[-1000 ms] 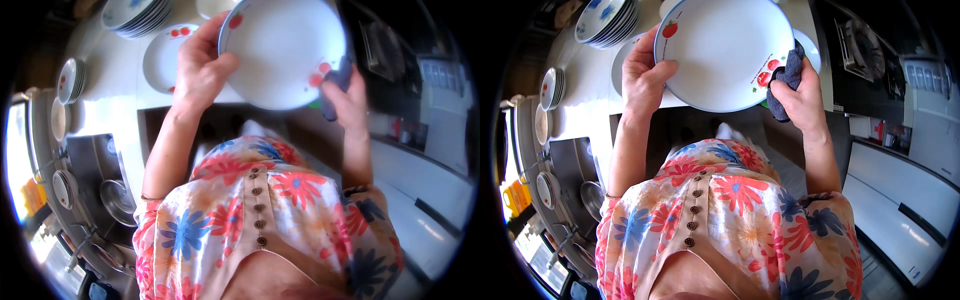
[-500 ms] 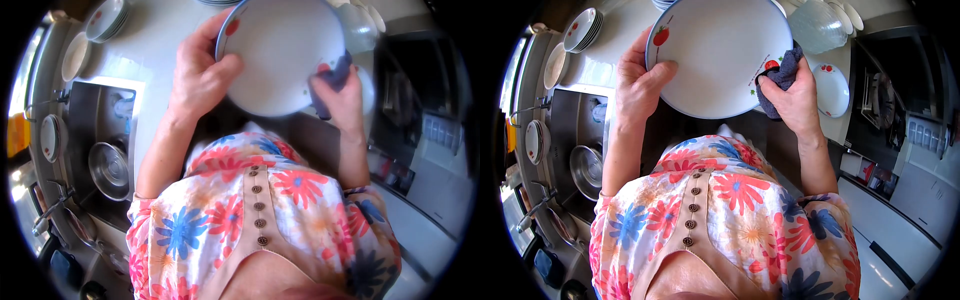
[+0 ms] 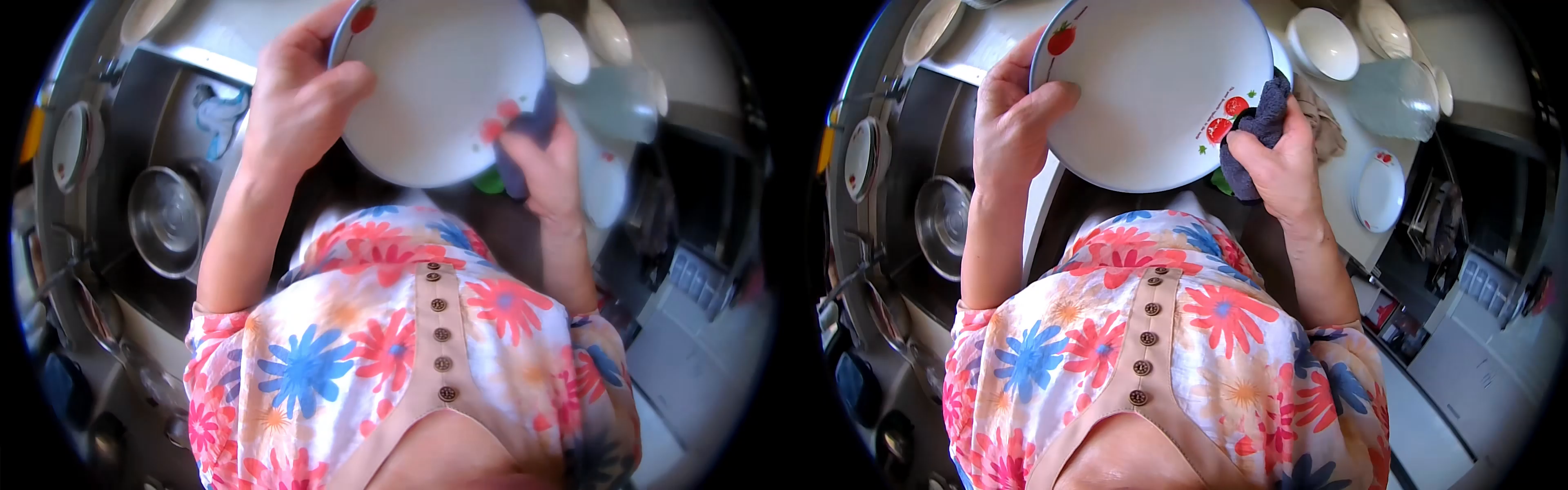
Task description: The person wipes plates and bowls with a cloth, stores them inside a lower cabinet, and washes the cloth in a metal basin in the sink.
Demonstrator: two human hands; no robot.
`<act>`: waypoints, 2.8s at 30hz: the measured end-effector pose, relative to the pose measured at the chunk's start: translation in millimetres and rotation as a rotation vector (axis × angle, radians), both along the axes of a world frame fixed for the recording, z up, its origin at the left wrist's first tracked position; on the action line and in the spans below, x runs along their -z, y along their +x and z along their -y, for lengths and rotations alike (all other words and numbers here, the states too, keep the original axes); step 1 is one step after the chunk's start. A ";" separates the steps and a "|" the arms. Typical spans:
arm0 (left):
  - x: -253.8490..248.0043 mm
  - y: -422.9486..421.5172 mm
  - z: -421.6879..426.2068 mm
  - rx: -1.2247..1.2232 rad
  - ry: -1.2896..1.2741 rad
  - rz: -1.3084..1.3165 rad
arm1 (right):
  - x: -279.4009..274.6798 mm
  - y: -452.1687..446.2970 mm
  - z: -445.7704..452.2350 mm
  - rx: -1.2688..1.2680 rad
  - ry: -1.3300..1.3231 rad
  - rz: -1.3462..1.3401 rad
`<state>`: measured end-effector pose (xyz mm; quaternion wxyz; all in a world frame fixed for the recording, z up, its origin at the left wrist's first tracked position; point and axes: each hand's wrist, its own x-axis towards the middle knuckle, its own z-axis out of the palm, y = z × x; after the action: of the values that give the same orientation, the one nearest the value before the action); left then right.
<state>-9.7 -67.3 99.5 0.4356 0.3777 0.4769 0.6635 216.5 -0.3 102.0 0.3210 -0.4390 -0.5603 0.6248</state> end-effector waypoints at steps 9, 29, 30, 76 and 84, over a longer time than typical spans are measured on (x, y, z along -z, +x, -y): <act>8.1 -31.6 31.6 0.039 0.029 0.243 | 11.1 -56.9 10.9 -0.161 -0.019 0.091; 21.5 -43.6 34.2 -0.042 0.007 0.334 | 24.8 -75.1 8.3 -0.175 -0.058 0.172; 21.7 -44.0 33.9 -0.036 0.008 0.322 | 25.6 -75.3 7.8 -0.171 -0.054 0.172; 41.4 -103.1 50.1 0.014 -0.376 -0.145 | 15.2 -169.5 -47.9 -0.834 -0.032 0.092; 57.5 -103.4 18.0 -0.195 -0.331 0.016 | 23.5 -70.3 -7.2 -0.530 -0.270 -0.055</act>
<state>-113.1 -85.4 42.0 0.4292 0.2477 0.6102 0.6181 146.3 6.9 78.5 0.1001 -0.2991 -0.5583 0.7673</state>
